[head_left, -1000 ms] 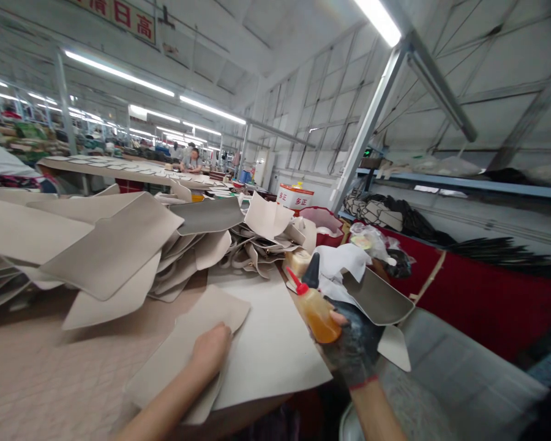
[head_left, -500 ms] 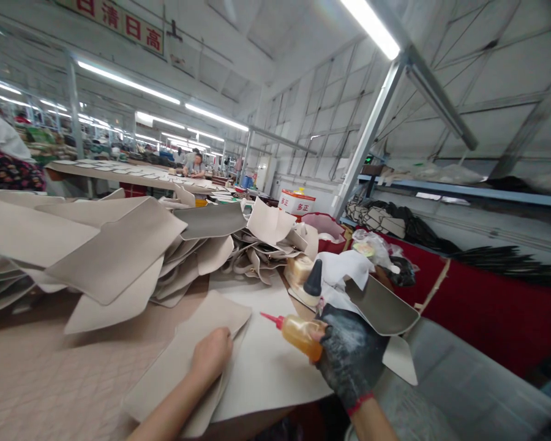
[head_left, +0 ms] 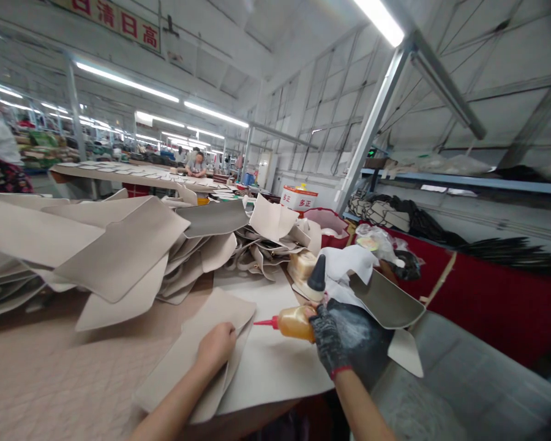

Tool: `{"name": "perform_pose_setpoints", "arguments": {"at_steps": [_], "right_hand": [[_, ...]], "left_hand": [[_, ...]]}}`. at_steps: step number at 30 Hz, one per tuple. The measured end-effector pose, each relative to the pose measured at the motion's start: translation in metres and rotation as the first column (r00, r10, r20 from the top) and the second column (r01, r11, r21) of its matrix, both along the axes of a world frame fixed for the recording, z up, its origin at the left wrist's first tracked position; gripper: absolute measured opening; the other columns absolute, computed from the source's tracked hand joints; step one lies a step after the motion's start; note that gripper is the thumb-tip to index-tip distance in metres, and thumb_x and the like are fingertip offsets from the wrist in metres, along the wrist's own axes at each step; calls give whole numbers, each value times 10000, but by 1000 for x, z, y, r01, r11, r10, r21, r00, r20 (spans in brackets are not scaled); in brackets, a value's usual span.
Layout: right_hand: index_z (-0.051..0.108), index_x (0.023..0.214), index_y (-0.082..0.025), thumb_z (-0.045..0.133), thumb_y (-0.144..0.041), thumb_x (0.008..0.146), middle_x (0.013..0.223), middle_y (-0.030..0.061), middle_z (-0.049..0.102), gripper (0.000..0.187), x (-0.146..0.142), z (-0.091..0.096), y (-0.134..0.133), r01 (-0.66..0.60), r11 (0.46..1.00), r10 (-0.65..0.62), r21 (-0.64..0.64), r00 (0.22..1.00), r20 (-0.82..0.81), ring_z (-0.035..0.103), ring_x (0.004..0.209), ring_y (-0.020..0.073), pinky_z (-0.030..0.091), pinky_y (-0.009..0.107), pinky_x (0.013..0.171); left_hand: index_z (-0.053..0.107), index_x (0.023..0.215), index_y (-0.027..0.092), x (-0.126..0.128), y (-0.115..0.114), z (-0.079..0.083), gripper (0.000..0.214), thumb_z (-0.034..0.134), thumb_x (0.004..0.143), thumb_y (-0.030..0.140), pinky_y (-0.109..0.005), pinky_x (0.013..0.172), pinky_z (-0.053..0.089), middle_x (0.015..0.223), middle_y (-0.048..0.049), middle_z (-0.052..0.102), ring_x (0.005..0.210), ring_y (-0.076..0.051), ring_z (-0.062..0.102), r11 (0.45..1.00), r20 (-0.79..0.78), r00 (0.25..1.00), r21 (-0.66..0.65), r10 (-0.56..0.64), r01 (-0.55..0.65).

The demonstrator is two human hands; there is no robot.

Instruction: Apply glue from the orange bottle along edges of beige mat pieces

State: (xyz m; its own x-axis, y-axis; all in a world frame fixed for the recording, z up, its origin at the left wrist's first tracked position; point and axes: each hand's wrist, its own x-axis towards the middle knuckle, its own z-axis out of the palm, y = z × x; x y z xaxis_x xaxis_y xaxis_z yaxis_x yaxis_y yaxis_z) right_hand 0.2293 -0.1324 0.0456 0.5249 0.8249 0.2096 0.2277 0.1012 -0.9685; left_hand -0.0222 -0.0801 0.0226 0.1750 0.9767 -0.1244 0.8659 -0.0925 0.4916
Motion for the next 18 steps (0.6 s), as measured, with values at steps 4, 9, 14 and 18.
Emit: {"name": "perform_pose_setpoints", "arguments": {"at_steps": [4,9,14,18], "right_hand": [[579,1003,-122,543,-575,608,1004,170,568,602,-3,-13,11,26,995,-24,-96,999,20,564,753,224,412,248,427],[582,1008,-142,513,-546,681,942,131,582,525,-6,-22,20,56,996,-48,-76,993,105,552,712,203,450,290,539],[603,921,-129,480,-543,727,916,141,602,473,-1,-32,34,69,997,-63,-27,981,184,549,798,235,467,376,733],[603,1029,-119,504,-528,763,975,149,606,498,-2,-33,41,76,997,-78,14,975,208,561,838,231,476,365,771]], "left_hand": [[688,975,162,-1,4,-3,349,363,858,211,-388,837,460,1077,-122,670,1037,-292,609,1000,11,1000,-20,3,-2],[676,989,148,-2,9,-7,338,365,861,186,-378,832,457,1091,-130,660,1005,-260,615,1000,22,1000,-31,-4,5],[679,978,145,-1,11,-6,330,372,860,173,-379,820,461,1070,-130,664,1000,-261,616,999,23,1000,-50,-8,9],[680,997,143,0,12,-6,328,382,866,188,-393,838,461,1080,-127,662,1005,-261,615,999,27,1000,-51,-14,15]]}}
